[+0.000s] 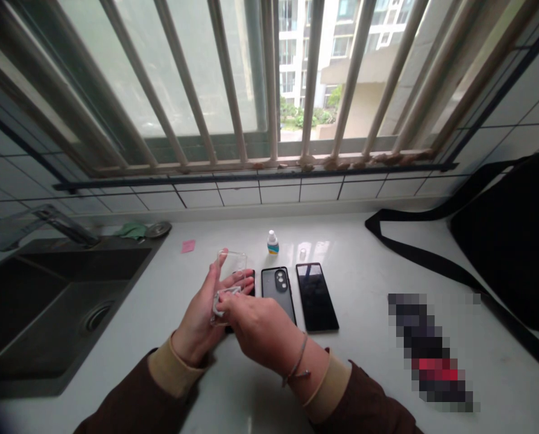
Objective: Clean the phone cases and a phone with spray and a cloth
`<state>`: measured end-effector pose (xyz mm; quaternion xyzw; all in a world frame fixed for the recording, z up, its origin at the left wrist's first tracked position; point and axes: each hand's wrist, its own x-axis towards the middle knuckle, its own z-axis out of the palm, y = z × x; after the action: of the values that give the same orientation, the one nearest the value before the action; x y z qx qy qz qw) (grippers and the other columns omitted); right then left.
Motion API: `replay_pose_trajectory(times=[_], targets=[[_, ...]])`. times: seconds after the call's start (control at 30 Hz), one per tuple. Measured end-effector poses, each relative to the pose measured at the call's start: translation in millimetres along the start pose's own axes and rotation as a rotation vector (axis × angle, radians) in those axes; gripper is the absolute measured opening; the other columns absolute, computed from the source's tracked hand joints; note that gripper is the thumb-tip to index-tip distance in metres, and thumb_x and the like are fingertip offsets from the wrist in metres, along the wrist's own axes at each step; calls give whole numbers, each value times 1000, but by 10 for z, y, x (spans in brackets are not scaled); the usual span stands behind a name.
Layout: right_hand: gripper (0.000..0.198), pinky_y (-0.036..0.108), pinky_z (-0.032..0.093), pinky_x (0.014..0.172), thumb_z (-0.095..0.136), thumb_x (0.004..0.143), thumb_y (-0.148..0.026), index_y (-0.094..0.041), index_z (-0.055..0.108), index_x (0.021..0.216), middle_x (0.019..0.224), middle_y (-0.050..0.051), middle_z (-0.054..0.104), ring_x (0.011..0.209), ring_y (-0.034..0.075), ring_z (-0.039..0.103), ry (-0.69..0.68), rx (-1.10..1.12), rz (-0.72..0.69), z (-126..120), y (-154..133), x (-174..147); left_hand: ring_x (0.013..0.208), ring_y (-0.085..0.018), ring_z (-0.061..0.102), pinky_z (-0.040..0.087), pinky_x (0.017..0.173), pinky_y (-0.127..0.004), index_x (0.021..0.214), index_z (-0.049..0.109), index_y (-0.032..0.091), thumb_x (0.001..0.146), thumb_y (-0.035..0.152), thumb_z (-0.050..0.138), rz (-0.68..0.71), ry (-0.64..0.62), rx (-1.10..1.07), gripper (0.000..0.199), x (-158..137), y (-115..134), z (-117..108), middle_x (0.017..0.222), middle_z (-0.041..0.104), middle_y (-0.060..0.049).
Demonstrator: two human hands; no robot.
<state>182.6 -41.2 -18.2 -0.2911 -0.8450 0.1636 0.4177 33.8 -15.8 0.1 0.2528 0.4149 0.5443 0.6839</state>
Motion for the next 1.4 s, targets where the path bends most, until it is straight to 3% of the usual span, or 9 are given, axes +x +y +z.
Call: replay_pose_trajectory(times=[0.23,0.33,0.53,0.67,0.8,0.97,1.1,1.23,1.4], targets=[[24,28,59,73,50,110,-21,-22,71,121,92,4,81,75,18,76,-118,123,155,-147,-71,-3,107,-23,78,60,104,-41,167,35,37,106,57,57,20,-55,-102,68,89,42,-101,116,75,-14],[25,29,61,79,52,111,-29,-23,75,107,96,3,81,83,18,75,-83,356,288,-228,-66,47,104,-25,78,62,98,-41,163,39,32,106,56,56,-35,-108,-135,63,74,91,-104,115,75,-16],[39,37,68,84,61,105,-48,-15,72,122,118,15,81,100,25,80,389,1066,770,-202,181,104,103,-27,77,63,91,-42,154,45,26,108,56,52,-65,-220,-150,55,43,121,-87,120,74,-18],[38,39,68,88,69,100,-47,-17,72,123,123,15,81,105,26,81,632,1036,866,-211,299,99,104,-27,77,61,97,-46,155,45,25,109,57,49,-82,-217,-93,57,25,120,-58,118,75,-18],[37,45,66,99,61,106,-42,-18,75,130,124,12,81,114,30,79,569,553,707,-242,236,51,101,-26,76,62,90,-39,155,47,20,109,57,48,-122,-255,-14,58,5,63,-33,114,77,-19],[46,44,57,117,51,106,-12,-23,67,148,145,10,72,135,25,69,303,19,210,-139,174,-17,99,-23,75,60,82,-32,142,62,18,108,53,57,-135,-330,-42,49,9,-52,-18,117,77,-16],[49,51,45,128,46,105,-3,-20,63,147,147,11,70,141,22,64,135,-80,59,-34,212,-24,108,-23,75,61,88,-32,137,64,18,108,44,61,-71,-250,-104,39,1,-52,-6,121,77,-13],[43,52,37,131,46,106,-3,-22,64,140,145,10,72,141,19,64,23,-60,7,-21,194,-9,103,-25,79,62,94,-38,146,58,21,106,48,63,-71,-163,-101,49,-8,7,-27,111,80,-12],[41,49,36,132,46,105,-5,-26,66,135,143,7,74,135,18,69,-93,54,-9,-30,107,-10,84,-21,79,63,75,-29,148,57,21,105,54,60,-38,-75,-19,54,53,72,-102,107,80,-15]])
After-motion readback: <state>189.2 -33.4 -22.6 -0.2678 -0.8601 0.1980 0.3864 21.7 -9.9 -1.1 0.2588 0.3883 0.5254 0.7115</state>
